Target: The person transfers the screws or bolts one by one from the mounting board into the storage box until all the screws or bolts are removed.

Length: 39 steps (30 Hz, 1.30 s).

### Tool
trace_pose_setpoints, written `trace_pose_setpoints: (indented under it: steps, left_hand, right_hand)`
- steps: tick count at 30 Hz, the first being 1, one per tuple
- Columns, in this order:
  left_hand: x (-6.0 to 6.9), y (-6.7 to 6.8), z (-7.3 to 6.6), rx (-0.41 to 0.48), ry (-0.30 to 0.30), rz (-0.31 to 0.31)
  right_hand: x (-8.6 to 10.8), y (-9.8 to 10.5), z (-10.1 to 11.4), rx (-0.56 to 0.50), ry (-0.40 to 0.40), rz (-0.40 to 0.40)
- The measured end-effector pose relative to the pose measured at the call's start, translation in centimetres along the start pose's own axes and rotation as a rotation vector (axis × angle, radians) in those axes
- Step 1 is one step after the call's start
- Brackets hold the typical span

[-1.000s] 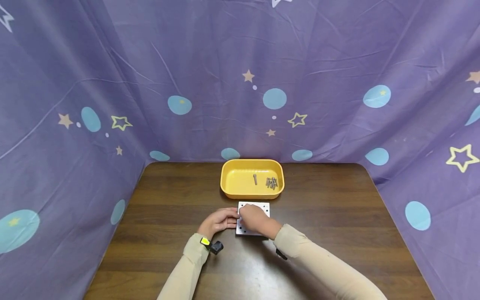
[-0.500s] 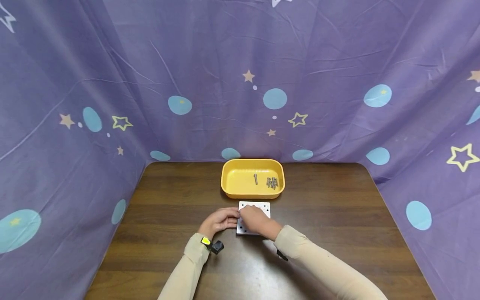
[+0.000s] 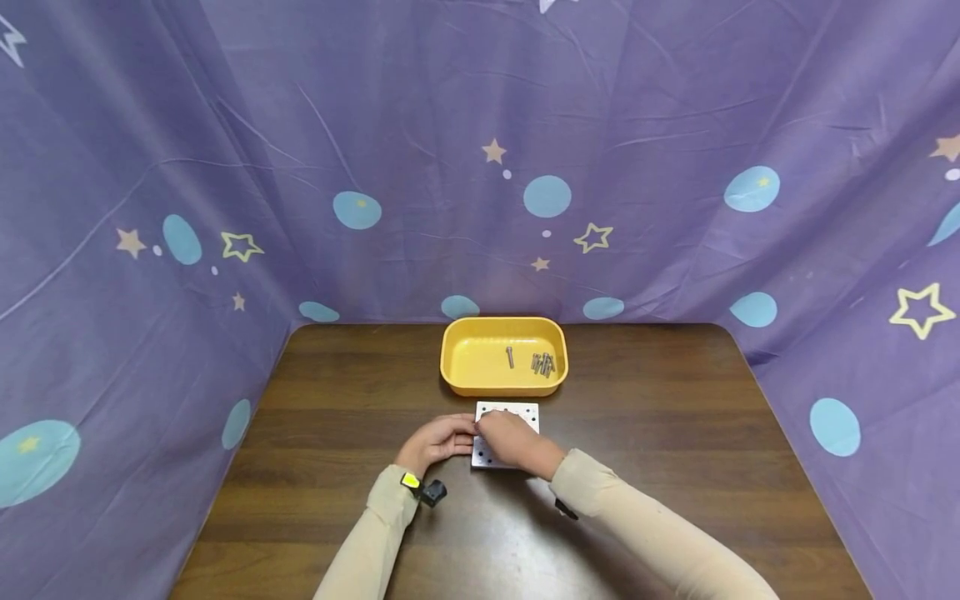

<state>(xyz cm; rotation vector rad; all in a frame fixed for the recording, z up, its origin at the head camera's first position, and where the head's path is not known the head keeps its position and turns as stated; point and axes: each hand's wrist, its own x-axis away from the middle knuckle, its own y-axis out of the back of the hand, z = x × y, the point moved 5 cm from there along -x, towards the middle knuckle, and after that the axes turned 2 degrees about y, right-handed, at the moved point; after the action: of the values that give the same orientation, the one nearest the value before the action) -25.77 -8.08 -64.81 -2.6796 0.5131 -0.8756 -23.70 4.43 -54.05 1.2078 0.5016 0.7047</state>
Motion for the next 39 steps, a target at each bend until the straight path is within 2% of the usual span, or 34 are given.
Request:
trace_pose_setpoints:
  steps: [6, 9, 13, 15, 19, 21, 25, 27, 31, 33, 39]
  left_hand:
    - [-0.1, 0.2, 0.1, 0.022, 0.001, 0.000]
    - [-0.1, 0.2, 0.1, 0.020, -0.011, 0.012]
    - [0.1, 0.2, 0.1, 0.011, -0.013, 0.008]
    - [0.1, 0.2, 0.0, 0.007, -0.010, 0.002]
    - [0.2, 0.1, 0.0, 0.009, -0.007, 0.006]
    - [0.2, 0.0, 0.0, 0.016, -0.004, 0.014]
    - [0.1, -0.1, 0.1, 0.028, -0.004, 0.020]
    - [0.1, -0.1, 0.1, 0.033, -0.004, 0.023]
    - [0.0, 0.0, 0.0, 0.034, -0.003, 0.020]
    - [-0.1, 0.1, 0.0, 0.029, -0.001, 0.016]
    - [-0.1, 0.2, 0.1, 0.013, -0.004, 0.028]
  right_hand:
    - [0.2, 0.6, -0.1, -0.020, -0.065, -0.040]
    - [0.1, 0.6, 0.3, 0.000, 0.001, -0.053]
    - [-0.1, 0.6, 0.7, 0.004, 0.092, -0.016]
    - [-0.1, 0.5, 0.5, -0.015, 0.066, 0.002]
    - [-0.2, 0.0, -0.4, -0.041, -0.073, 0.002]
    - [-0.2, -0.2, -0.5, -0.042, -0.102, -0.007]
    - [-0.1, -0.2, -0.1, -0.039, -0.019, -0.030]
    - [-0.2, -0.3, 0.0, -0.033, -0.002, -0.031]
    - [-0.2, -0.1, -0.4, -0.014, -0.072, -0.051]
    - [-0.2, 0.0, -0.4, -0.015, -0.065, -0.062]
    - [-0.2, 0.2, 0.3, -0.065, 0.071, -0.046]
